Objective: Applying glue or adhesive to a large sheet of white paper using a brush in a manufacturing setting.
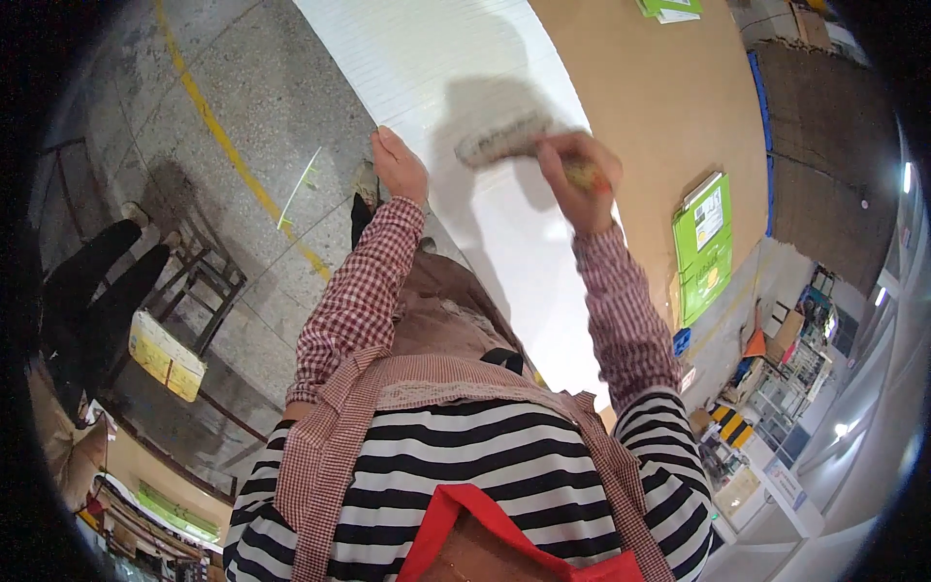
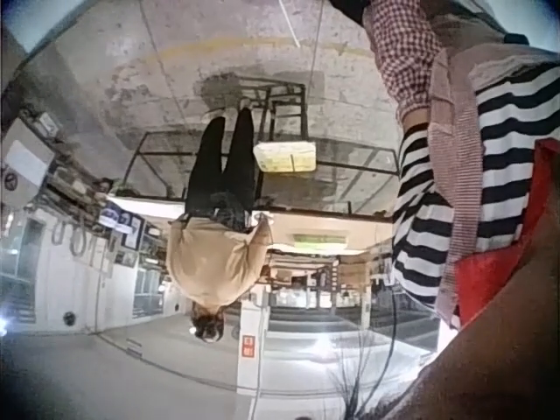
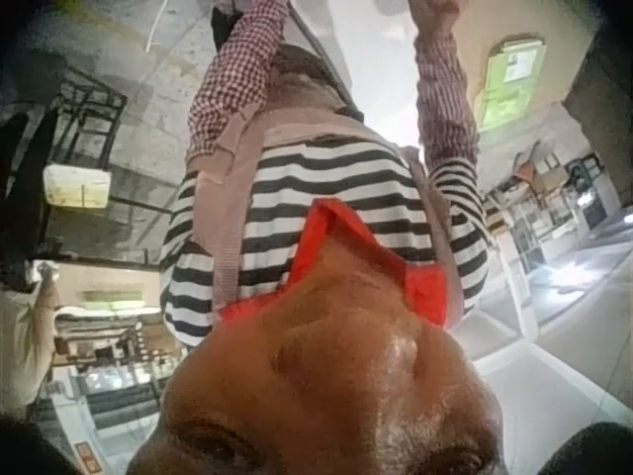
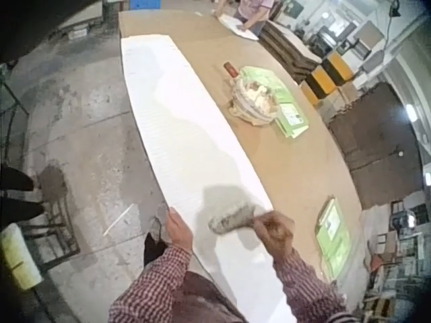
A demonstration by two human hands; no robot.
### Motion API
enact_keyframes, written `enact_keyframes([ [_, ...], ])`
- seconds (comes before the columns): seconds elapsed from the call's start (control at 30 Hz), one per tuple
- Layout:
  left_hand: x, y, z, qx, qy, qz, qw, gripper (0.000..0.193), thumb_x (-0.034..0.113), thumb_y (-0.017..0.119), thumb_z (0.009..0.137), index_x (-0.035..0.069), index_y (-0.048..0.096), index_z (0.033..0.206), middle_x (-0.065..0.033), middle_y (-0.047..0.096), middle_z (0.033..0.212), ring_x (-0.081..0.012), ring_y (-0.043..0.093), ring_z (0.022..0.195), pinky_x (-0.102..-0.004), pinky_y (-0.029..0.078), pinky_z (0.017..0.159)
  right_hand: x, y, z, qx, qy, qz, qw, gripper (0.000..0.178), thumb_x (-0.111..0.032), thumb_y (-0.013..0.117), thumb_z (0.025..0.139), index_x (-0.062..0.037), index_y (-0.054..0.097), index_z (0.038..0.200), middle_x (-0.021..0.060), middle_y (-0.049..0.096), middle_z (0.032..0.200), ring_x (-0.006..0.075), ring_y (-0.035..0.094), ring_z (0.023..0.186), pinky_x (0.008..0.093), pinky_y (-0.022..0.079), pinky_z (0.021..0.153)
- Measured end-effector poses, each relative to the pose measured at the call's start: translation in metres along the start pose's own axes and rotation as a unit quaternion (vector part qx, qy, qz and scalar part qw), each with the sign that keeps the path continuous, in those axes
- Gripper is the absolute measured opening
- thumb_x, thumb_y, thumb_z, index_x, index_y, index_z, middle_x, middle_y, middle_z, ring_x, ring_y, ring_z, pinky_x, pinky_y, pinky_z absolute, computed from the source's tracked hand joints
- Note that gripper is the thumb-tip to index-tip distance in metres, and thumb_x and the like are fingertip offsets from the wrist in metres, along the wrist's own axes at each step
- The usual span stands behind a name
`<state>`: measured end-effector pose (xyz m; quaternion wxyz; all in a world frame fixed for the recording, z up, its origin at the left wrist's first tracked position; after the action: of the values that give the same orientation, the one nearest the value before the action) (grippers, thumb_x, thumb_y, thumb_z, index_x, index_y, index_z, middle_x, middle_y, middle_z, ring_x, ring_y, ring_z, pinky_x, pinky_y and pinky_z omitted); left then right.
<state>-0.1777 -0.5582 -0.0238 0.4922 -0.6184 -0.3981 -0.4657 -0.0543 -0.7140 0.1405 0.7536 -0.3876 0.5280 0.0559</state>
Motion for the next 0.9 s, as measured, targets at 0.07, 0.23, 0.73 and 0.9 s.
enact_keyframes([
  [0.07,-0.003,0.003,-0.001,-0.012,-0.009,-0.008,1.0,0.039,0.034,0.03,0.099,-0.001,0.044,0.088,-0.0206,0.047,0.063,-0.0373,0.047,0.056,-0.0439,0.035,0.053,0.001,0.018,0.028,0.01,-0.005,0.083,0.997,0.006,0.001,0.063,0.079,0.0025,0.06,0.075,0.0085,0.066,0.079,0.0116,0.061,0.072,0.0234,0.049,0.065],
  [0.23,0.003,-0.001,-0.003,-0.024,-0.007,-0.017,1.0,0.04,0.034,0.03,0.099,-0.002,0.043,0.088,-0.0182,0.044,0.062,-0.0309,0.044,0.055,-0.042,0.034,0.054,0.038,-0.01,-0.046,-0.03,0.059,-0.024,0.997,0.007,-0.002,0.065,0.078,0.0017,0.06,0.075,0.0074,0.064,0.076,0.0106,0.06,0.071,0.024,0.049,0.064],
  [0.73,0.017,-0.003,0.097,-0.06,-0.129,-0.051,0.988,0.056,0.044,0.027,0.098,-0.007,0.039,0.116,-0.0222,0.052,0.109,-0.0316,0.05,0.094,-0.0395,0.039,0.082,0.009,-0.013,0.045,-0.01,0.058,0.1,0.993,0.003,-0.002,0.059,0.082,0.0004,0.059,0.08,0.0083,0.064,0.089,0.0118,0.058,0.081,0.0244,0.046,0.073],
  [0.9,0.023,0.002,0.127,-0.06,-0.052,0.021,0.997,0.049,0.038,0.027,0.099,-0.008,0.044,0.105,-0.0238,0.055,0.094,-0.034,0.051,0.081,-0.0398,0.04,0.075,0.011,0.002,0.093,-0.012,0.054,0.146,0.988,0.004,-0.002,0.06,0.081,0.0015,0.059,0.079,0.0072,0.065,0.087,0.0094,0.057,0.079,0.0233,0.047,0.073],
])
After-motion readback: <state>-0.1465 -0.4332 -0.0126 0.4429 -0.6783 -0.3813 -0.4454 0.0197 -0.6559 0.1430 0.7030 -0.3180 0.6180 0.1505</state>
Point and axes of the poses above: each hand's wrist, its own z-axis towards the middle knuckle, its own y-axis out of the palm, x = y × z, the point moved 3 cm from there along z, towards the middle knuckle
